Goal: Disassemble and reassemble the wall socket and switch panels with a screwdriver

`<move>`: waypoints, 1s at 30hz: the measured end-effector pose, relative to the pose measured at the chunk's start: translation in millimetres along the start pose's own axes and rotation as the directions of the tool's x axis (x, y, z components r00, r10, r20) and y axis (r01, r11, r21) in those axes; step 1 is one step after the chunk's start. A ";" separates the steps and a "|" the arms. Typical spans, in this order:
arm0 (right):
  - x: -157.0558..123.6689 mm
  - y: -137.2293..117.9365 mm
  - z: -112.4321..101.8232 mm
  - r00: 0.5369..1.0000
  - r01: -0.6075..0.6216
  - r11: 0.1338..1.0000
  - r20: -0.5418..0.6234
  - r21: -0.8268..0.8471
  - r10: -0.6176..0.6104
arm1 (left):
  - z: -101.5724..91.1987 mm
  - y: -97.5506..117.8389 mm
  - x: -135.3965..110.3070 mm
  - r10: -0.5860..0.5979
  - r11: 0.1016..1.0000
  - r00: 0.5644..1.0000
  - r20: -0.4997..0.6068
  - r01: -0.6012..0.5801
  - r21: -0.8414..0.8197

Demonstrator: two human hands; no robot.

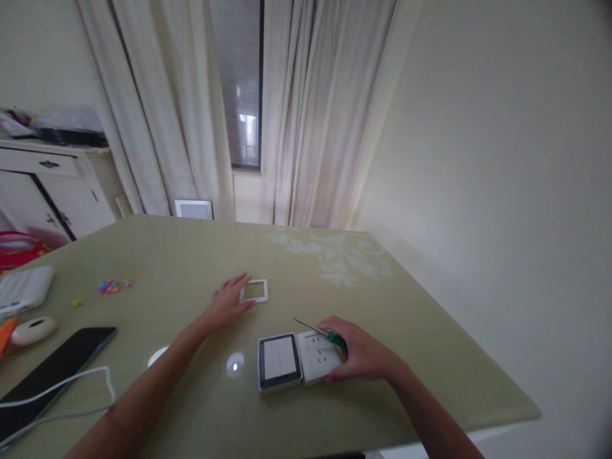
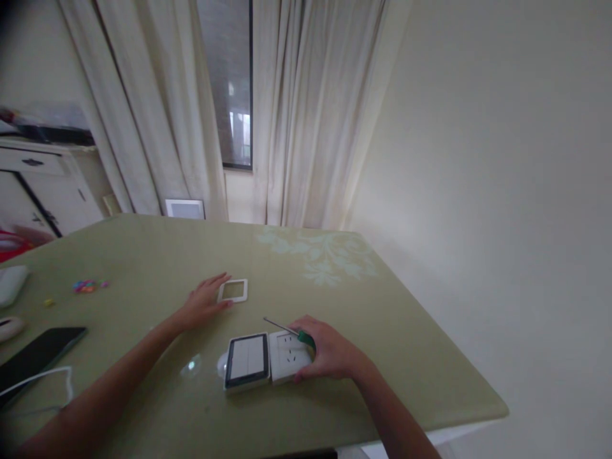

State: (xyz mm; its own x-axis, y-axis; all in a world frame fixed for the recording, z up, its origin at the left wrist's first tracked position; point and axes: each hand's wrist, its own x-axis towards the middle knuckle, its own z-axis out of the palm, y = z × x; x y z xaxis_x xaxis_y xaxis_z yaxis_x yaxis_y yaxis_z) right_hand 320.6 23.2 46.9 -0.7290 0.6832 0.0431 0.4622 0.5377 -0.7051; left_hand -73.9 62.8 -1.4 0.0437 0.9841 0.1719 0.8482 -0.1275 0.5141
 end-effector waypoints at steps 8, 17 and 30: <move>0.4 11.8 2.7 0.999 -0.002 0.994 -0.038 0.106 0.006 | 13.3 63.3 -65.7 0.358 0.896 0.924 0.135 -0.299 -0.329; 10.4 14.0 -8.6 0.946 -0.154 0.982 -0.269 0.110 0.179 | 15.6 74.5 -78.8 0.414 0.836 0.868 0.274 -0.244 -0.491; 91.6 64.6 -6.8 0.840 -0.326 0.945 -0.458 0.003 0.291 | 5.6 66.0 -75.9 0.379 0.858 0.898 0.225 -0.249 -0.449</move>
State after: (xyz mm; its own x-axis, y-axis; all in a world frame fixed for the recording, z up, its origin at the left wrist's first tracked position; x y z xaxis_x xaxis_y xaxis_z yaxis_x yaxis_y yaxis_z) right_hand 287.1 123.9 10.1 -0.2467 0.9567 0.1548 0.6732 0.2841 -0.6827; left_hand -18.3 -19.6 14.8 0.4789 0.8631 0.1602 0.4795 -0.4101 0.7758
